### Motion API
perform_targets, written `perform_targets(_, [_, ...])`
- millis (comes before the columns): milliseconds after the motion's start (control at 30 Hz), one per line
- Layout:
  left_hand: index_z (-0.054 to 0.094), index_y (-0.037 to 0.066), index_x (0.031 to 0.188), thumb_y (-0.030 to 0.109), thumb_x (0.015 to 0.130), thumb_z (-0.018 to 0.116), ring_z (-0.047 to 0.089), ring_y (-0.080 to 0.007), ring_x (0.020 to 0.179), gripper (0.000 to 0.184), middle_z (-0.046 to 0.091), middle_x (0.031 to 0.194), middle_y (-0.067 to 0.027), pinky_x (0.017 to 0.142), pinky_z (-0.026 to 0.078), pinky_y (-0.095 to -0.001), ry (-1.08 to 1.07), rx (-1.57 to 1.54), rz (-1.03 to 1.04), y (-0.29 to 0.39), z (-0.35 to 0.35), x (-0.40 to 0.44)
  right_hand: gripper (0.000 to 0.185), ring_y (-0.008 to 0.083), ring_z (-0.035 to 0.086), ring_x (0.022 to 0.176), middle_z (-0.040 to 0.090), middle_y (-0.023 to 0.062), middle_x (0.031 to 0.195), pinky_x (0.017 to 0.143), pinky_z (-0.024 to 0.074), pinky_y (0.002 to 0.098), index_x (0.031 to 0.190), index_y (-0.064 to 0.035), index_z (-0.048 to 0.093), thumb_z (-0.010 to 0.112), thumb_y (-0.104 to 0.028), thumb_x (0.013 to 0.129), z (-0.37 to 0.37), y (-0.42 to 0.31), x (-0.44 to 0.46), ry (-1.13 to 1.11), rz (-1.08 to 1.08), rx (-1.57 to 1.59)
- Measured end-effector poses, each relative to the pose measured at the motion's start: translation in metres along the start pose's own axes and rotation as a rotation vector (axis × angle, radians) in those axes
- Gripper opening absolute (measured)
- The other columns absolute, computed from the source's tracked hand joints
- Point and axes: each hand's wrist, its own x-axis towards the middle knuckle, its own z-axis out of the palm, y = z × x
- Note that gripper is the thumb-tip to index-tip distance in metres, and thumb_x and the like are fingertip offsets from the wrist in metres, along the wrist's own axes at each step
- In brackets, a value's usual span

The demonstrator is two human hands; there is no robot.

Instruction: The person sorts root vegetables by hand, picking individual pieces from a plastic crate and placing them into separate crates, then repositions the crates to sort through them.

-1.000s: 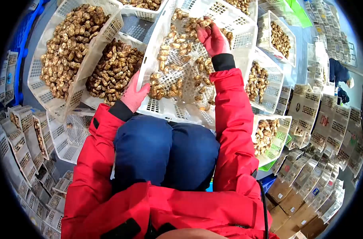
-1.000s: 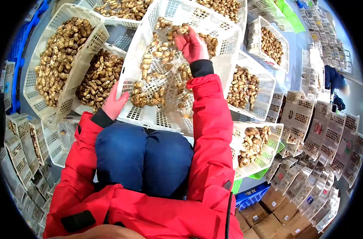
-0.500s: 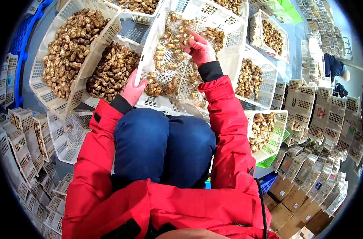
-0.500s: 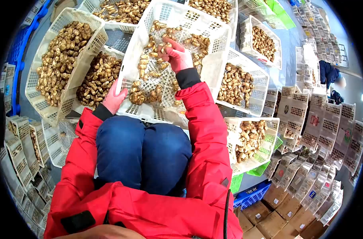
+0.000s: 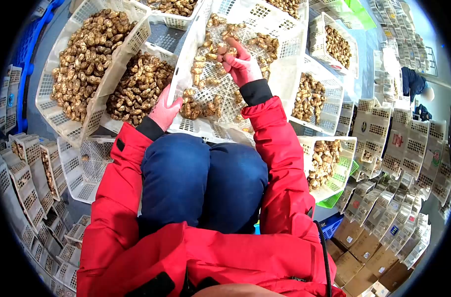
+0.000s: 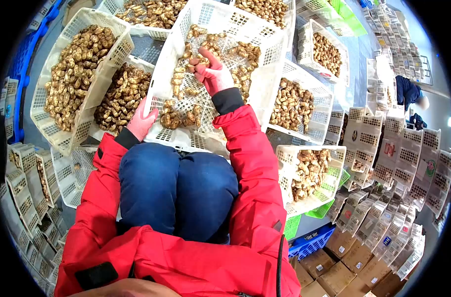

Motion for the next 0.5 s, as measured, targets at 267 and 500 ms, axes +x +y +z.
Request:
perform_targets(267, [0.036, 0.001, 0.127, 0.008, 0.083, 0.055, 0.049, -0.0127, 0.094, 0.048, 0.053, 0.106, -0.0068, 0.083, 0.040, -0.0251, -0.020, -0.046, -0.018, -0.002, -0.001, 0.000, 0.060, 0.0195, 0.060, 0.072, 0.059, 0.0187, 0.097, 0.063, 0.0496, 0.0252, 0.131, 0.0033, 0.027, 0.051, 0.007, 0.077, -0.024, -0.001, 0.012, 0.291, -0.020, -0.046])
perform_targets(500, [0.034, 0.002, 0.129, 0.009, 0.084, 0.056, 0.049, -0.0133, 0.095, 0.051, 0.053, 0.107, -0.0061, 0.083, 0.041, -0.0263, 0.001, -0.055, -0.060, -0.004, 0.003, -0.003, 0.052, 0.0164, 0.057, 0.089, 0.059, 0.0108, 0.103, 0.080, 0.0482, 0.0276, 0.125, 0.0024, 0.041, 0.062, -0.008, 0.079, 0.088, -0.029, 0.069, -0.165, -0.258, -0.354])
